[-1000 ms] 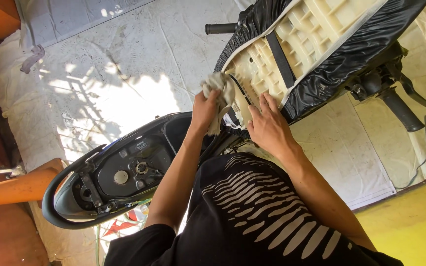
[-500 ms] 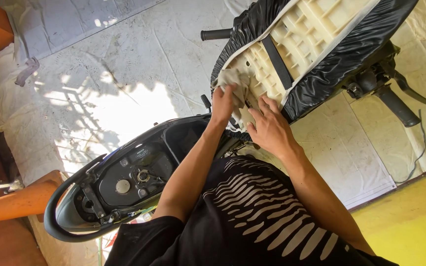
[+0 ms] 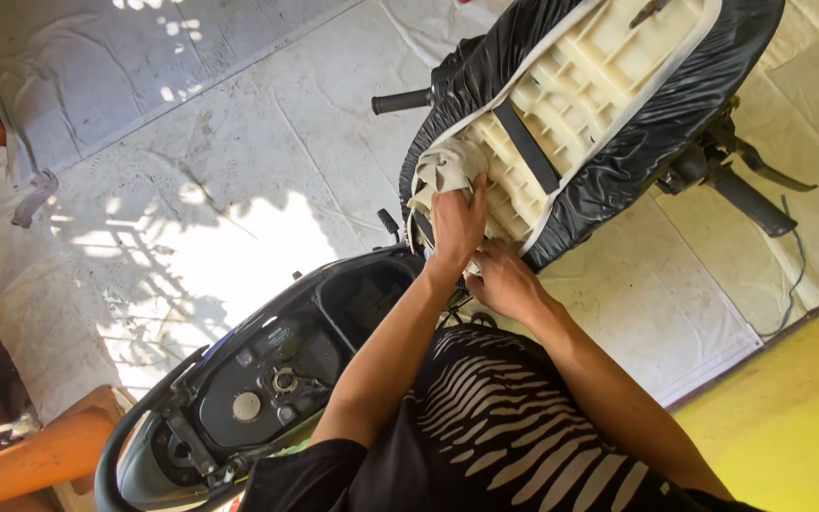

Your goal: The person wipes the black motorcycle seat with a white cloth. They lift the seat to reveal the white plastic base and wipe the underside thoroughly. Finally, they place the seat back onto the motorcycle frame and continue wiping the top surface.

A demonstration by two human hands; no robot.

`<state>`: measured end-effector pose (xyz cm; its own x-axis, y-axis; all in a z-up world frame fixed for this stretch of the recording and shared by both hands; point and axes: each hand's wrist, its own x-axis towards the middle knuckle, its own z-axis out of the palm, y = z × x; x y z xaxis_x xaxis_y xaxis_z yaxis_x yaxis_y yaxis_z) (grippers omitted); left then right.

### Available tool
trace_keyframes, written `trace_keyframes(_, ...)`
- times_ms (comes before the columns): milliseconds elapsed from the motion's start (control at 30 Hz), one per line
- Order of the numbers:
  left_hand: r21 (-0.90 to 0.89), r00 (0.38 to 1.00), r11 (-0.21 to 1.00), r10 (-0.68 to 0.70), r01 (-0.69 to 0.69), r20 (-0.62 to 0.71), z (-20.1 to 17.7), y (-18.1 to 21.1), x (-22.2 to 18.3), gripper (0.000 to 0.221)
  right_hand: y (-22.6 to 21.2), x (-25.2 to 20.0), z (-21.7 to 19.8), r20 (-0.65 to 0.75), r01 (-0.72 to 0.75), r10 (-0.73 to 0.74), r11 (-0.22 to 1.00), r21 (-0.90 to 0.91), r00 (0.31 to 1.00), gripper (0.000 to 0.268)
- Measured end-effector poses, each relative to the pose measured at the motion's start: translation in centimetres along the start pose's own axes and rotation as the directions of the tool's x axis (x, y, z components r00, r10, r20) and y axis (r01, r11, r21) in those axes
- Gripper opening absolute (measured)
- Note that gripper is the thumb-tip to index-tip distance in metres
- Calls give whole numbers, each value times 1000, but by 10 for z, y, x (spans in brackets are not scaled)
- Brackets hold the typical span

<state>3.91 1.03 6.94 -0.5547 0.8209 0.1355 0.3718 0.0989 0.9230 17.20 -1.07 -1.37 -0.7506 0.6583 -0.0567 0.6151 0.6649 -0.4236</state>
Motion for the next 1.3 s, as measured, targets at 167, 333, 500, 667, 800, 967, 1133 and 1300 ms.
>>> trace_keyframes(167,211,940,916,331,-341,82,-17,-49,-22,30,-12,-2,21,-60,63,-71,991,-120,996,50)
trace_keyframes(333,448,916,820,209,-355,342,-57,-80,-28,32,-36,-9,-23,277,-3,47,988,-155,960,59)
trace_keyframes(500,332,997,940,-81,80,-9,-55,-159,-2,32,-30,-2,-28,345,-57,81,995,-78,935,60)
trace_keyframes(667,52,923,922,-380,383,-57,-66,-104,-8,36,-29,-2,-26,299,-69,76,997,-32,951,56)
trace_keyframes(800,53,952,952,-303,301,35,-27,-49,-11,46,-14,-7,-10,234,-42,50,998,-40,971,53)
trace_keyframes(967,-154,993,982,-101,110,66,7,16,5,28,5,-7,13,178,-10,25,996,-86,984,53)
trace_keyframes(1133,239,960,941,191,-239,205,41,-97,14,30,-33,-10,-21,223,-85,92,995,-41,970,52)
trace_keyframes(1300,409,976,904,38,-125,215,26,-140,13,35,-21,-13,-36,259,-37,16,997,74,966,51)
